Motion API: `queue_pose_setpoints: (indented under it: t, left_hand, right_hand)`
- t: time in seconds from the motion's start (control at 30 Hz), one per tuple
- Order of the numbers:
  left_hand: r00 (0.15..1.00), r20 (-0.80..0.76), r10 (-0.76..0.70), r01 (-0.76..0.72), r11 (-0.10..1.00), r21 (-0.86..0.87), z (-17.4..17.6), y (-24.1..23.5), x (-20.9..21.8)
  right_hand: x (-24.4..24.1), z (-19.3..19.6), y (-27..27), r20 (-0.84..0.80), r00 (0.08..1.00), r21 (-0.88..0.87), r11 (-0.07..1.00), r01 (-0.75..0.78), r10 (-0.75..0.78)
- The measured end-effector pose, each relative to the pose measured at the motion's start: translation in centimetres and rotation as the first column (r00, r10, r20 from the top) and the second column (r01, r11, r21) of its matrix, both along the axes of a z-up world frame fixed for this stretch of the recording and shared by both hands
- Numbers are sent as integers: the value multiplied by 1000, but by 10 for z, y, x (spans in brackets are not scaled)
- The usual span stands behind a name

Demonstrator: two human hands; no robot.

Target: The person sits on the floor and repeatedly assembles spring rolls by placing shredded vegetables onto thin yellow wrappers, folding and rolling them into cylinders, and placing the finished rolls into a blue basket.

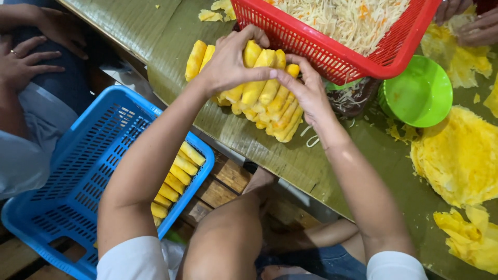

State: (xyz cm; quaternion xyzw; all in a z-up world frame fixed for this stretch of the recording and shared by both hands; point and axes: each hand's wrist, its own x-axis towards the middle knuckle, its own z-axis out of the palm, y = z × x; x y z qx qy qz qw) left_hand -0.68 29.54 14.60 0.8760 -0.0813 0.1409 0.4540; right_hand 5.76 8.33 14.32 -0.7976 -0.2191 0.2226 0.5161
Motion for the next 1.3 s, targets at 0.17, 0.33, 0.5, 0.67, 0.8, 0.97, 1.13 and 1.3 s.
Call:
queue_pose_setpoints:
  t: [0.17, 0.33, 0.5, 0.67, 0.8, 0.97, 1.13, 1.3]
  left_hand:
    - [964, 266, -19, 6, 999, 48, -3, -2, -6]
    - [901, 434, 2, -27, 998, 51, -6, -2, -20]
    - [867, 384, 319, -216, 933, -289, -41, 3, -21]
    - [865, 213, 455, -67, 524, -849, -68, 4, -22]
    - [908, 271, 321, 314, -90, -945, -92, 25, -67]
    - [909, -3, 417, 33, -78, -996, -97, 46, -182]
    - [671, -344, 657, -569, 157, -808, -139, 42, -252]
    - [531, -553, 643, -679, -68, -731, -190, 12, -268]
  right_hand:
    - [10, -6, 2, 133, 988, -9, 997, -76, 77]
    - [28, -23, -3, 162, 972, 171, 965, -198, 170]
    - [27, -23, -3, 8, 983, 285, 942, -178, 183]
    - [24, -17, -2, 48, 985, 237, 956, -174, 167]
    - [37, -46, -10, 272, 946, 279, 926, -253, 177]
    - [-30, 2, 19, 772, 619, 9, 970, -244, 148]
    - [-125, 2, 53, 820, 544, 27, 937, -348, 178]
    - [-172, -113, 91, 79, 718, 87, 713, -696, 691]
